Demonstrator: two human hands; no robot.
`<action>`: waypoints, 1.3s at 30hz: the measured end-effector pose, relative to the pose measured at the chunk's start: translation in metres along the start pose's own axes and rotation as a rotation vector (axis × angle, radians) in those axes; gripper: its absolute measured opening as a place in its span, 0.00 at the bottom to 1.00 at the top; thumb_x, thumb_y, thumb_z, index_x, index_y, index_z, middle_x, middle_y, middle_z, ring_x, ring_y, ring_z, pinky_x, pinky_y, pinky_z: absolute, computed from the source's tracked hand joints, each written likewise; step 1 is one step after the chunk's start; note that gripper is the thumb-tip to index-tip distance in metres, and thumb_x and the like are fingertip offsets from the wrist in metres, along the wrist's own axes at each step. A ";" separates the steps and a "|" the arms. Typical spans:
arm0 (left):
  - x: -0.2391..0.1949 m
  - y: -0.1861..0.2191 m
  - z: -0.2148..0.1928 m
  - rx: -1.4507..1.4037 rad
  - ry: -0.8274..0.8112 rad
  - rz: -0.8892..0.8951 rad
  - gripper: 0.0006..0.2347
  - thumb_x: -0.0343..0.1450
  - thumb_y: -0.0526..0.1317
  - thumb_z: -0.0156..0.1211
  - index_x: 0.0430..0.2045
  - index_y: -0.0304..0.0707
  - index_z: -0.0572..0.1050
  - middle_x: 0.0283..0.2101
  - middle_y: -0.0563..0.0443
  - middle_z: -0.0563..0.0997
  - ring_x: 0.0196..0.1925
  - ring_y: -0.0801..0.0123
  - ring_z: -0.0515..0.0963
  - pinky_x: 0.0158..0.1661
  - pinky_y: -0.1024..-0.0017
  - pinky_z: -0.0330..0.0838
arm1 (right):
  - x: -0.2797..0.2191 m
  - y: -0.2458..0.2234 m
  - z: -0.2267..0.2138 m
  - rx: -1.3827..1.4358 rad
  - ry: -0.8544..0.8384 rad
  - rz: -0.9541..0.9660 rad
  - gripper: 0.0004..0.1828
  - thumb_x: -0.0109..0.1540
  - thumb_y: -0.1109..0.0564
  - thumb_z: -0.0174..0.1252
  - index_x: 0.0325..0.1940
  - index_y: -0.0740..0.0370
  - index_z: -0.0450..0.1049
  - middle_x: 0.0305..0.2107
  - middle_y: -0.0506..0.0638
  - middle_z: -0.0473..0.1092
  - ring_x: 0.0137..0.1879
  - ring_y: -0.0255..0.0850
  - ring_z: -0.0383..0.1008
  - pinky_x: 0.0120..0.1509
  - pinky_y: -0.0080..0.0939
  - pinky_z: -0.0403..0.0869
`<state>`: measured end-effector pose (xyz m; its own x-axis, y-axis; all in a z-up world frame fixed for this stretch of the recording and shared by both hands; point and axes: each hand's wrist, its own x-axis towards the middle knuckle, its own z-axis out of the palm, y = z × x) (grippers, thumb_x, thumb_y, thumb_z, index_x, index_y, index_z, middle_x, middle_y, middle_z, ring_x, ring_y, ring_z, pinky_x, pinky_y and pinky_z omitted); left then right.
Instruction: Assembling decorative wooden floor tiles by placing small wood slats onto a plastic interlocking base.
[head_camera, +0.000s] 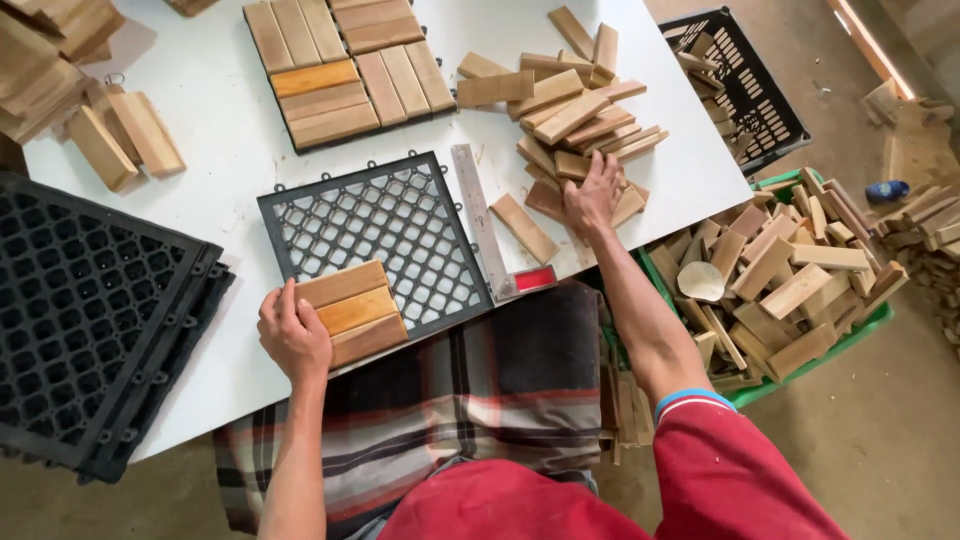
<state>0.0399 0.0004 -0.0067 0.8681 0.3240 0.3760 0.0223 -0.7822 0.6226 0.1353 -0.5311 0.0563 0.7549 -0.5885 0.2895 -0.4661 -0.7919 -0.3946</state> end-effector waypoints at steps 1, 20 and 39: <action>0.001 0.001 0.001 0.011 -0.001 -0.001 0.15 0.76 0.41 0.52 0.58 0.54 0.76 0.58 0.53 0.72 0.52 0.47 0.76 0.49 0.49 0.68 | 0.001 -0.003 -0.007 -0.024 -0.150 -0.028 0.39 0.61 0.47 0.61 0.74 0.55 0.57 0.69 0.60 0.48 0.73 0.63 0.50 0.69 0.70 0.64; 0.002 0.007 -0.003 0.035 0.000 0.014 0.15 0.76 0.41 0.51 0.58 0.53 0.75 0.57 0.52 0.72 0.51 0.46 0.76 0.48 0.49 0.69 | -0.046 -0.041 -0.038 0.980 -0.200 0.065 0.10 0.71 0.50 0.56 0.41 0.49 0.82 0.25 0.45 0.72 0.30 0.34 0.74 0.35 0.33 0.76; -0.068 0.153 -0.024 -0.642 -0.435 0.004 0.19 0.77 0.56 0.47 0.57 0.49 0.73 0.41 0.38 0.86 0.36 0.51 0.86 0.41 0.59 0.77 | -0.187 -0.114 -0.070 1.473 -0.805 0.231 0.24 0.68 0.61 0.52 0.69 0.53 0.64 0.37 0.56 0.75 0.34 0.48 0.82 0.28 0.51 0.84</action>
<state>-0.0275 -0.1282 0.0795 0.9872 -0.0205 0.1582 -0.1577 -0.2783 0.9475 0.0146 -0.3424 0.1082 0.9799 -0.0682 -0.1875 -0.1485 0.3780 -0.9138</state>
